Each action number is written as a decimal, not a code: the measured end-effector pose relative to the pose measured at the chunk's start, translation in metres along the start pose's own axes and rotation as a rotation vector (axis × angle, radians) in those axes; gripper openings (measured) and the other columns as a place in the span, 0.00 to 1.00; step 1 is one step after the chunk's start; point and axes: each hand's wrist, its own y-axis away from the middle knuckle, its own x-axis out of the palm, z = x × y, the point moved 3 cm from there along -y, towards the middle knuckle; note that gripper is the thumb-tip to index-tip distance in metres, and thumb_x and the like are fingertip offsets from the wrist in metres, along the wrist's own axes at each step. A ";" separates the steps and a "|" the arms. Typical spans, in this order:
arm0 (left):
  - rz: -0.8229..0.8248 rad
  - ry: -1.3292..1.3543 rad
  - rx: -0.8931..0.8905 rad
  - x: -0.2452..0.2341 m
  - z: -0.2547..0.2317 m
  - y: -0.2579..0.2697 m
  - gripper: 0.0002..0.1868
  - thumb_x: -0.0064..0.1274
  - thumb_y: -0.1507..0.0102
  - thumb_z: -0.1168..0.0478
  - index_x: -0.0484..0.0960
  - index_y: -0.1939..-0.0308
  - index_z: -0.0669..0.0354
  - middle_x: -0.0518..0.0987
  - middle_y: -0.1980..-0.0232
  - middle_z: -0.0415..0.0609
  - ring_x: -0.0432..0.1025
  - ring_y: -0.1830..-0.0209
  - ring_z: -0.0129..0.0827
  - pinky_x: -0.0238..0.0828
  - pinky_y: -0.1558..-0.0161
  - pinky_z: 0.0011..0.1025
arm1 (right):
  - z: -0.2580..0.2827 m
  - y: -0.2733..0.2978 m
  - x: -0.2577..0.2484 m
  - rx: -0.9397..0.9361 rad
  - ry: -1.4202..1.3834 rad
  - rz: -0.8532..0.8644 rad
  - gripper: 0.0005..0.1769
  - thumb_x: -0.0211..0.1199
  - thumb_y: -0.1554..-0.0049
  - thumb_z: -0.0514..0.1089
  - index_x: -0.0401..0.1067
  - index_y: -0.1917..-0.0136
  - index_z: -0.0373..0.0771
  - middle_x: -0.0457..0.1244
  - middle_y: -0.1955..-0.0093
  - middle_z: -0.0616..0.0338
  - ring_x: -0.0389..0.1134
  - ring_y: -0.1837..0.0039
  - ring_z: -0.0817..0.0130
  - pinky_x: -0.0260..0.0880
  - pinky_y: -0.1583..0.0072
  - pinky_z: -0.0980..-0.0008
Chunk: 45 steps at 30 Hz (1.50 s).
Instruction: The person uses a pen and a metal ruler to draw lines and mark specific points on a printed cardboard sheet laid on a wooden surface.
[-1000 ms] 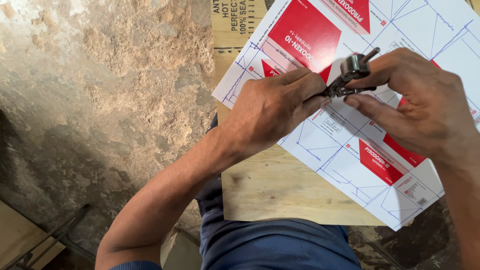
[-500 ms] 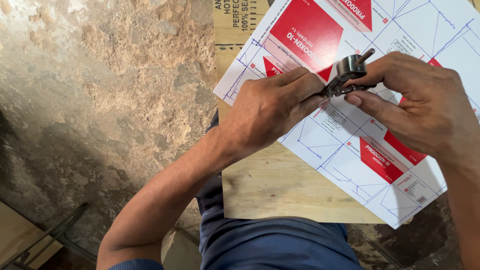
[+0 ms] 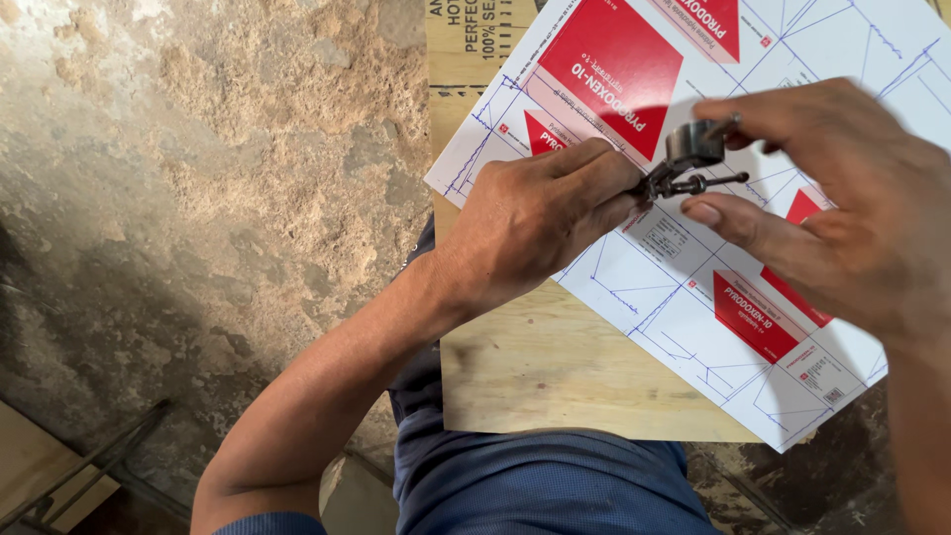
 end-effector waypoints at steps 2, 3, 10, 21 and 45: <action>0.029 0.016 0.019 0.001 0.004 0.005 0.11 0.60 0.31 0.58 0.78 0.48 0.55 0.79 0.57 0.43 0.78 0.65 0.34 0.77 0.65 0.32 | 0.015 -0.001 -0.004 0.066 -0.054 -0.041 0.25 0.72 0.46 0.42 0.72 0.38 0.31 0.68 0.47 0.46 0.71 0.49 0.62 0.72 0.50 0.67; 0.042 0.026 0.035 0.002 0.006 0.008 0.12 0.60 0.31 0.59 0.78 0.48 0.56 0.79 0.56 0.44 0.78 0.64 0.34 0.77 0.64 0.32 | 0.022 -0.002 0.000 0.111 -0.065 -0.044 0.24 0.72 0.45 0.41 0.72 0.38 0.32 0.69 0.48 0.48 0.71 0.51 0.65 0.71 0.53 0.69; 0.068 -0.037 0.164 0.003 0.013 0.027 0.16 0.62 0.32 0.59 0.75 0.45 0.59 0.80 0.46 0.45 0.80 0.49 0.38 0.81 0.48 0.33 | 0.048 0.011 0.020 0.120 -0.034 -0.054 0.14 0.74 0.43 0.39 0.75 0.45 0.34 0.69 0.59 0.55 0.72 0.60 0.71 0.69 0.62 0.72; 0.247 -0.436 -0.116 0.016 -0.008 -0.008 0.56 0.55 0.44 0.29 0.62 0.23 0.65 0.47 0.19 0.68 0.40 0.17 0.58 0.18 0.25 0.65 | -0.060 0.073 -0.028 0.450 -0.579 -0.260 0.17 0.63 0.33 0.45 0.66 0.33 0.43 0.65 0.49 0.66 0.66 0.55 0.83 0.69 0.54 0.83; 0.040 0.002 -0.010 0.068 -0.042 0.012 0.07 0.65 0.38 0.57 0.88 0.58 0.51 0.84 0.58 0.37 0.74 0.43 0.28 0.34 0.18 0.52 | -0.015 0.081 -0.011 0.359 -0.162 -0.053 0.21 0.72 0.44 0.44 0.75 0.39 0.39 0.69 0.61 0.62 0.72 0.60 0.78 0.69 0.62 0.77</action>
